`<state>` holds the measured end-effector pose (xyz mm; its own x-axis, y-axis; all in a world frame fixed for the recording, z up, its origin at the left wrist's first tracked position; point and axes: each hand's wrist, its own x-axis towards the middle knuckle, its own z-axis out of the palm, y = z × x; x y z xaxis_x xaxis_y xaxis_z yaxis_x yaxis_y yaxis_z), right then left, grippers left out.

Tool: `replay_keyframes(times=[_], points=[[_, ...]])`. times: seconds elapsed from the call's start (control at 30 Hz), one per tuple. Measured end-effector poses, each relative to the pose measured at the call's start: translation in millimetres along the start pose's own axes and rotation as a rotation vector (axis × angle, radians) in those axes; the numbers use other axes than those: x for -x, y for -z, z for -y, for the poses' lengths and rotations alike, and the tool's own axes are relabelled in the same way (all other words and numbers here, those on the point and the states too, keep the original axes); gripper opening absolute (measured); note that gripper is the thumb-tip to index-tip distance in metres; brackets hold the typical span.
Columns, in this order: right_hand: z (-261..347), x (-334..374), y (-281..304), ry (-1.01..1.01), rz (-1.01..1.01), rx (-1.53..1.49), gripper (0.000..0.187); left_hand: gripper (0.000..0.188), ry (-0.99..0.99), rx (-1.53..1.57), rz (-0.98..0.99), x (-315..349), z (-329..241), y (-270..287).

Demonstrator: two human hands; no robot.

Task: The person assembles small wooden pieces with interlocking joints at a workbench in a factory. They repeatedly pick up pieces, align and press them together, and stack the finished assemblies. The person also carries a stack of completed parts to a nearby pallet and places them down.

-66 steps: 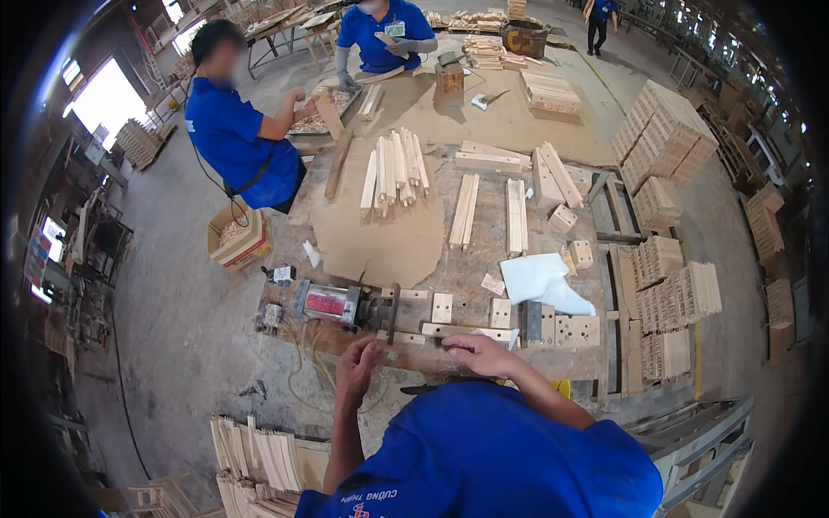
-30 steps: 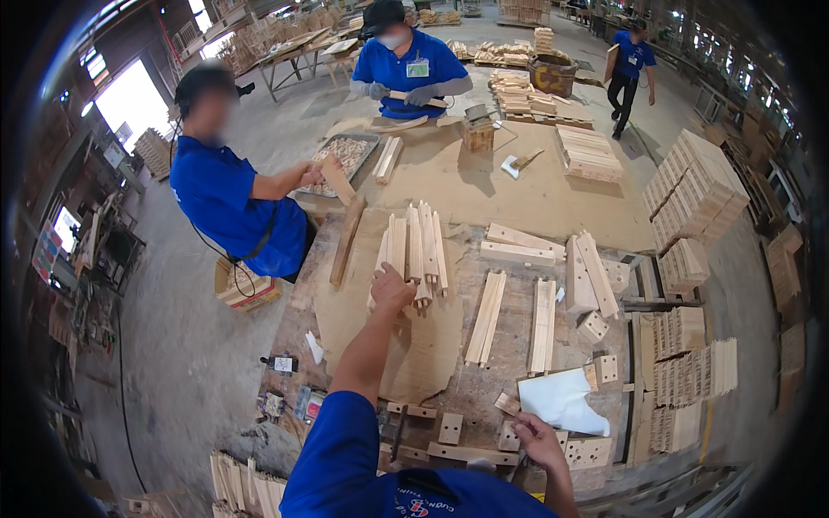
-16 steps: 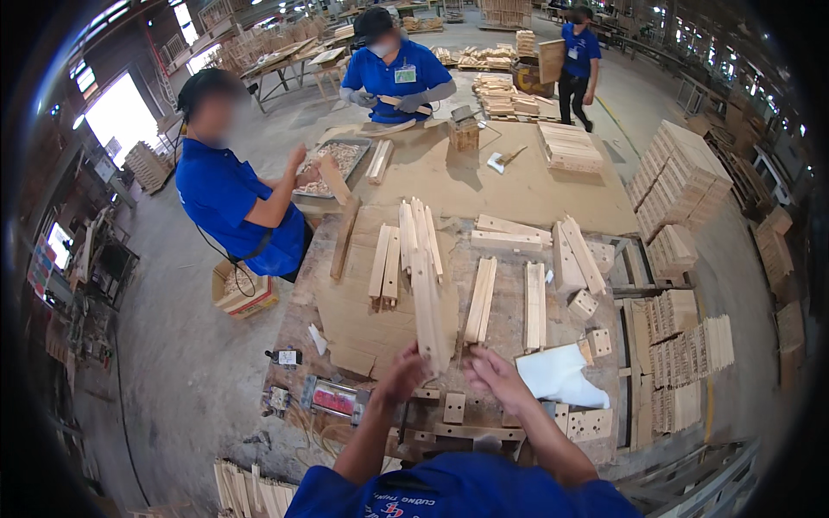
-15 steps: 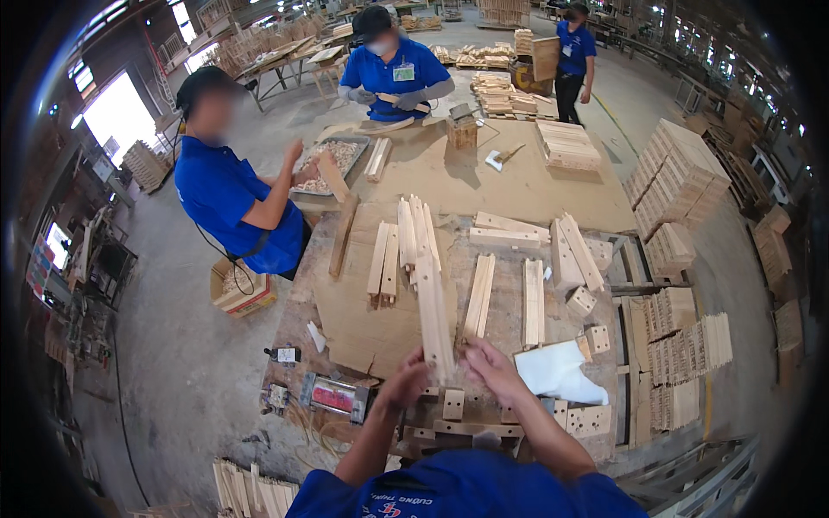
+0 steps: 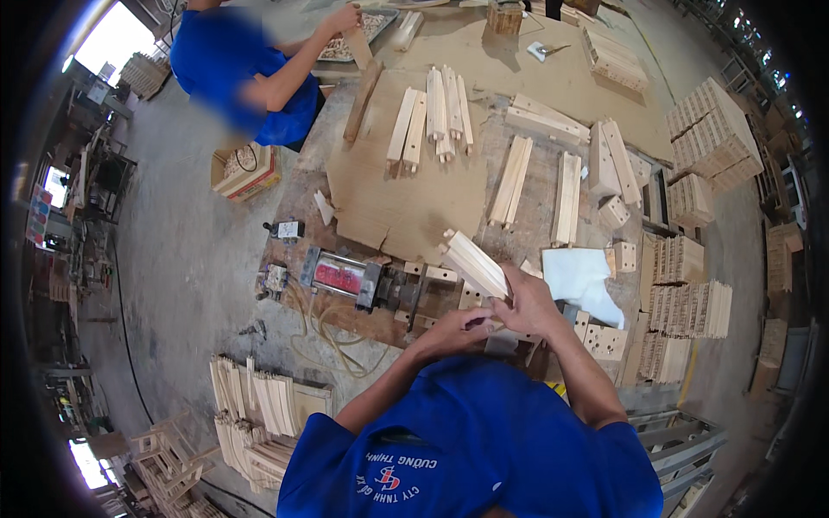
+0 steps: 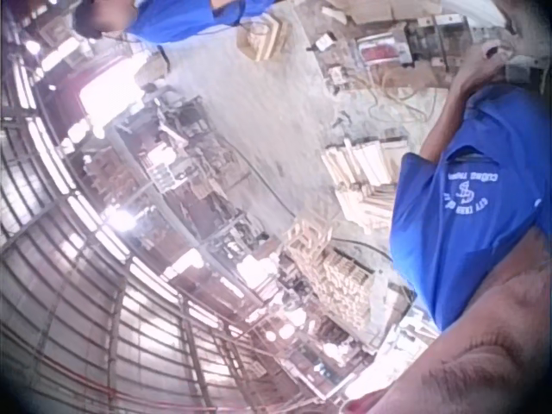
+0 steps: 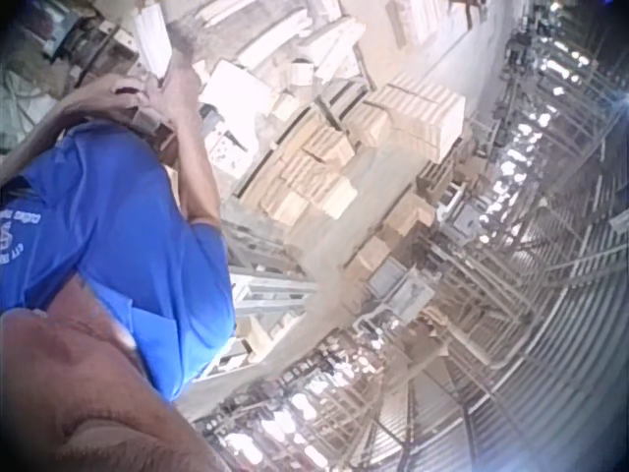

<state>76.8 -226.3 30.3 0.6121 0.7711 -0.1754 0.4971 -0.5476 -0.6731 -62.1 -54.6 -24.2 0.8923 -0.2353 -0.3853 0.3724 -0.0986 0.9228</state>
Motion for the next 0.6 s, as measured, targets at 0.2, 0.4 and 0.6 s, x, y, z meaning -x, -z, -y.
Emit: replay_keyframes(times=[0.2,0.4,0.6], points=[[-30.0,6.7,-20.1,0.111,0.098,0.239,0.054,0.047,0.065,0.14,-0.346,47.1,13.9,35.2],[-33.4,-3.2,-45.0,0.193,0.09,0.292,0.053,0.053,0.091,0.324,-0.679,85.2,10.8,76.5],[-50.7,15.8,-48.4,0.261,0.133,0.231,0.056,0.054,0.078,0.334,-0.79,109.5,28.2,83.0]])
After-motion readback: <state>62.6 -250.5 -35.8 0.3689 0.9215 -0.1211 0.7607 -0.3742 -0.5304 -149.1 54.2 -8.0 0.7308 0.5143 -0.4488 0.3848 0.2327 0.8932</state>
